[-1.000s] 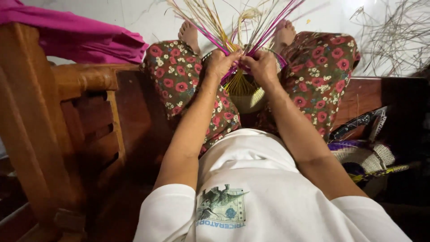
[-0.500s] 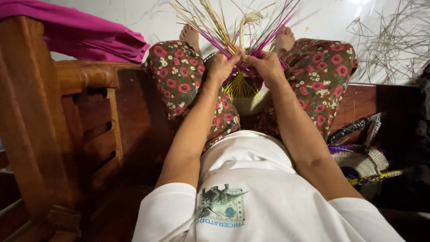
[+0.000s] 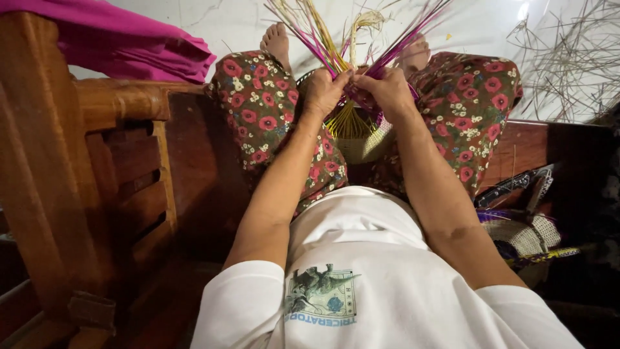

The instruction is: The person weaves a basket by hand, interlacing colorful and natural-colored straw strips into a circular base. They repeatedly pull and tuck strands to tighten the weave, gradually building up the basket's structure.

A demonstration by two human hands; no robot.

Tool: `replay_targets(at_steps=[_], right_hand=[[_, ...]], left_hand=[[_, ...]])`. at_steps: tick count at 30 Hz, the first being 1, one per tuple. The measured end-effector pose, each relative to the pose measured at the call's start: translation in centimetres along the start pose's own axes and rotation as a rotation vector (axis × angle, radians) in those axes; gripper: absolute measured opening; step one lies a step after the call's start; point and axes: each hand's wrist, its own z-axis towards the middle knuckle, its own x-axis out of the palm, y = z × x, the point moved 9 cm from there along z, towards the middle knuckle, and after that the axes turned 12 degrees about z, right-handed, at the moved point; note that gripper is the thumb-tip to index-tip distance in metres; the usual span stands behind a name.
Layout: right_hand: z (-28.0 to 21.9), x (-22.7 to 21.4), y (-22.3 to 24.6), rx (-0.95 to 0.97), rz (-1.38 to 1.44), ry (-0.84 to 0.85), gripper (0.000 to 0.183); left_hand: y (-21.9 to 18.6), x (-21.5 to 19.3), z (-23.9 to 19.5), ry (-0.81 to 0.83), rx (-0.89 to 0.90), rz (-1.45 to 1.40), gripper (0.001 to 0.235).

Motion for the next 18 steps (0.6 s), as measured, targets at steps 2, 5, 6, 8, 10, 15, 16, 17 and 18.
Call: replay_targets(at_steps=[2, 5, 6, 8, 10, 15, 16, 17, 18], right_hand=[[0.3, -0.2, 0.0, 0.008, -0.071, -0.043, 0.012], [0.4, -0.3, -0.6, -0.029, -0.004, -0.028, 0.011], [0.0, -0.2, -0.6, -0.028, -0.006, -0.028, 0.011], [-0.6, 0.3, -0.1, -0.104, 0.059, 0.005, 0.01], [-0.5, 0.7, 0.0, -0.142, 0.032, 0.046, 0.01], [-0.3, 1.5, 0.4, -0.389, -0.381, 0.107, 0.016], [-0.4, 1.8, 0.7, -0.347, -0.376, 0.165, 0.013], [-0.6, 2.3, 1.1, -0.307, -0.37, 0.226, 0.014], [-0.5, 2.2, 1.1, -0.306, -0.371, 0.226, 0.014]], left_hand=[[-0.8, -0.9, -0.8, -0.036, 0.003, -0.054, 0.044], [-2.8, -3.2, -1.9, -0.049, 0.028, -0.003, 0.049], [-2.9, -3.3, -1.9, -0.049, 0.027, -0.004, 0.049], [-2.3, -3.3, -1.8, -0.035, -0.04, -0.078, 0.048], [-2.3, -1.8, -1.4, -0.029, -0.063, -0.086, 0.046], [-1.3, -0.4, 0.0, -0.023, -0.093, -0.087, 0.035], [-1.3, -0.3, 0.0, -0.02, -0.103, -0.053, 0.036], [-1.4, -0.2, 0.1, -0.019, -0.113, -0.018, 0.045], [-1.8, -0.9, -0.5, -0.019, -0.114, -0.018, 0.045]])
